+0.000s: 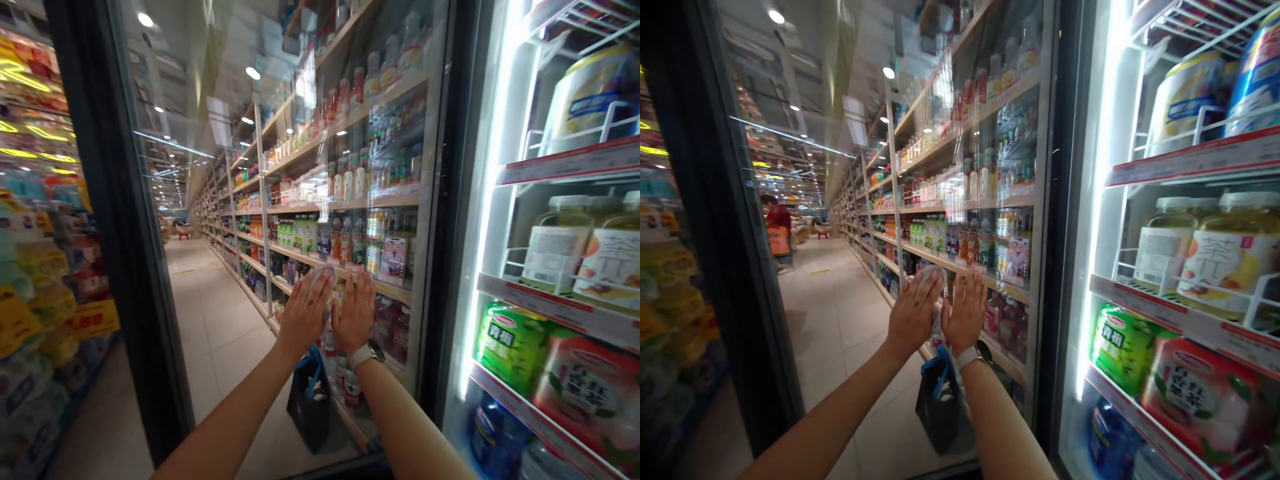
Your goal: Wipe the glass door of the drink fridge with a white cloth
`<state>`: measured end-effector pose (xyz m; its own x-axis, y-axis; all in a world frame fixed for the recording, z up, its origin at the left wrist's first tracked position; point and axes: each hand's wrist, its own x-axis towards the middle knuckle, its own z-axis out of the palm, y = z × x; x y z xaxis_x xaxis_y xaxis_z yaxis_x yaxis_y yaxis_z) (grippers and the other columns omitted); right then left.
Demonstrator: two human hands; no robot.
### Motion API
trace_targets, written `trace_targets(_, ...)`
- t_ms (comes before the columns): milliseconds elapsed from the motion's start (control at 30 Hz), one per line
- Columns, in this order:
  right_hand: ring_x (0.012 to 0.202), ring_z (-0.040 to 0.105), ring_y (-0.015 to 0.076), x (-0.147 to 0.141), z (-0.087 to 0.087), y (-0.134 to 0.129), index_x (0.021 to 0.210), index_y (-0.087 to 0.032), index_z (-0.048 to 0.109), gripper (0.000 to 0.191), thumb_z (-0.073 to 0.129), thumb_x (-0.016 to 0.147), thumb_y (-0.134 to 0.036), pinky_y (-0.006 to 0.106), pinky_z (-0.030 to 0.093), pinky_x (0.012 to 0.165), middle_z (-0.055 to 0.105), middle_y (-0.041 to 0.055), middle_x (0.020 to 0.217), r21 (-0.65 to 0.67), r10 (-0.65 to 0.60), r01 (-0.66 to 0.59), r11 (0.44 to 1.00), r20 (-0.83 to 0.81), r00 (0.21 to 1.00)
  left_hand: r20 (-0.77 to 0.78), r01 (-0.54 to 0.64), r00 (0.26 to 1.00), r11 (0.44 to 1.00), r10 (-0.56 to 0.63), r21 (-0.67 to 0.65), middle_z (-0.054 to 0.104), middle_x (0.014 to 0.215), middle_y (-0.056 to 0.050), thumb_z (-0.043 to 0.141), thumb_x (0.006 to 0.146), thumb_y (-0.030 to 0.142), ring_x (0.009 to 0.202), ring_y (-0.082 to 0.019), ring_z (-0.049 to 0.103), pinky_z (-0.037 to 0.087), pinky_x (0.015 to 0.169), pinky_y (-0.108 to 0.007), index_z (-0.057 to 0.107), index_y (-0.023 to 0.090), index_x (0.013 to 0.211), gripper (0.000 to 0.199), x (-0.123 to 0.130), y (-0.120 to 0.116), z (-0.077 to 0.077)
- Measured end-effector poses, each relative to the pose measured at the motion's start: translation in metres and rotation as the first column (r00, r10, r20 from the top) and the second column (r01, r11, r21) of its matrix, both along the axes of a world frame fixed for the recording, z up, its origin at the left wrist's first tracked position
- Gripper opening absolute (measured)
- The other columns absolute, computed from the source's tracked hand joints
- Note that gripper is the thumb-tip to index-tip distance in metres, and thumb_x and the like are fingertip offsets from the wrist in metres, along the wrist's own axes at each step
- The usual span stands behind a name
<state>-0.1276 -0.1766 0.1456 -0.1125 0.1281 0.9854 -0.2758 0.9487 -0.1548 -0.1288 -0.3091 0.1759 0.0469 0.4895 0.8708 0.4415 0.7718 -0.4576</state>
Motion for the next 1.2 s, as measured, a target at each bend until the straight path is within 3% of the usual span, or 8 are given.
trace_targets(167, 0.151, 0.009, 0.032, 0.0, 0.0, -0.001, 0.158, -0.016, 0.007, 0.068, 0.037, 0.097, -0.027, 0.059, 0.026, 0.114, 0.015, 0.0178, 0.163, 0.003, -0.014, 0.014, 1.0, 0.0, 1.0, 0.017, 0.004, 1.0, 0.998, -0.003, -0.059, 0.049, 0.148, -0.007, 0.041, 0.091, 0.01, 0.149, -0.023, 0.022, 0.019, 0.123, -0.04, 0.035, 0.016, 0.15, 0.059, 0.003, -0.025, -0.062)
trace_targets(267, 0.151, 0.01, 0.032, -0.001, -0.001, -0.001, 0.158, -0.015, 0.007, 0.069, 0.038, 0.097, -0.027, 0.059, 0.026, 0.114, 0.016, 0.0179, 0.163, -0.004, -0.012, 0.012, 1.0, 0.017, 1.0, 0.018, 0.019, 1.0, 0.996, -0.018, -0.083, 0.052, 0.146, -0.007, 0.04, 0.091, 0.011, 0.148, -0.021, 0.024, 0.018, 0.124, -0.04, 0.035, 0.017, 0.15, 0.06, 0.003, -0.035, -0.075)
trace_targets(367, 0.151, 0.01, 0.0312, -0.002, 0.0, -0.001, 0.158, -0.014, 0.008, 0.07, 0.039, 0.096, -0.026, 0.059, 0.025, 0.115, 0.018, 0.0182, 0.163, -0.005, -0.004, 0.004, 1.0, 0.003, 1.0, -0.002, 0.007, 1.0, 0.997, -0.007, -0.077, 0.052, 0.146, -0.006, 0.041, 0.09, 0.01, 0.148, -0.021, 0.025, 0.017, 0.124, -0.04, 0.033, 0.019, 0.151, 0.061, 0.003, -0.031, -0.049)
trace_targets(567, 0.151, 0.008, 0.0306, 0.0, 0.001, -0.001, 0.157, -0.015, 0.01, 0.067, 0.038, 0.097, -0.026, 0.059, 0.025, 0.115, 0.018, 0.018, 0.162, -0.01, 0.014, -0.014, 1.0, 0.006, 1.0, -0.014, 0.007, 1.0, 0.999, -0.006, 0.04, 0.046, 0.15, -0.008, 0.038, 0.092, 0.011, 0.15, -0.023, 0.019, 0.019, 0.123, -0.044, 0.028, 0.016, 0.153, 0.062, 0.0, 0.004, 0.04)
trace_targets(667, 0.151, 0.008, 0.0305, 0.0, 0.0, 0.0, 0.157, -0.014, 0.011, 0.067, 0.036, 0.097, -0.026, 0.059, 0.025, 0.115, 0.019, 0.0179, 0.162, -0.002, 0.016, -0.016, 1.0, 0.005, 1.0, 0.002, 0.009, 1.0, 0.997, -0.01, 0.082, 0.045, 0.151, -0.008, 0.037, 0.093, 0.011, 0.15, -0.024, 0.019, 0.021, 0.122, -0.044, 0.027, 0.018, 0.153, 0.061, -0.002, 0.014, 0.05)
trace_targets(833, 0.151, 0.008, 0.0297, 0.0, 0.0, 0.0, 0.157, -0.014, 0.014, 0.064, 0.035, 0.098, -0.027, 0.058, 0.025, 0.116, 0.018, 0.0172, 0.163, -0.01, 0.007, -0.007, 1.0, 0.005, 1.0, -0.026, 0.001, 1.0, 1.0, -0.001, 0.021, 0.048, 0.149, -0.008, 0.043, 0.095, 0.017, 0.15, -0.024, 0.02, 0.021, 0.122, -0.042, 0.031, 0.017, 0.152, 0.058, -0.002, 0.008, 0.022)
trace_targets(1100, 0.151, 0.009, 0.0307, -0.001, 0.0, 0.0, 0.157, -0.015, 0.012, 0.067, 0.038, 0.097, -0.027, 0.058, 0.026, 0.115, 0.016, 0.0165, 0.163, 0.0, 0.0, 0.0, 1.0, 0.003, 1.0, -0.002, -0.019, 1.0, 0.996, 0.019, -0.091, 0.053, 0.145, -0.006, 0.042, 0.091, 0.01, 0.149, -0.023, 0.024, 0.018, 0.123, -0.04, 0.05, 0.018, 0.141, 0.052, 0.005, -0.036, -0.063)
trace_targets(1200, 0.151, 0.009, 0.0309, -0.002, -0.001, 0.0, 0.157, -0.015, 0.011, 0.068, 0.038, 0.096, -0.027, 0.059, 0.025, 0.115, 0.016, 0.0168, 0.163, -0.001, 0.008, -0.008, 1.0, -0.005, 1.0, 0.005, -0.001, 1.0, 0.989, 0.002, -0.149, 0.054, 0.144, -0.004, 0.042, 0.091, 0.01, 0.148, -0.021, 0.026, 0.018, 0.124, -0.039, 0.05, 0.02, 0.141, 0.052, 0.006, -0.05, -0.07)
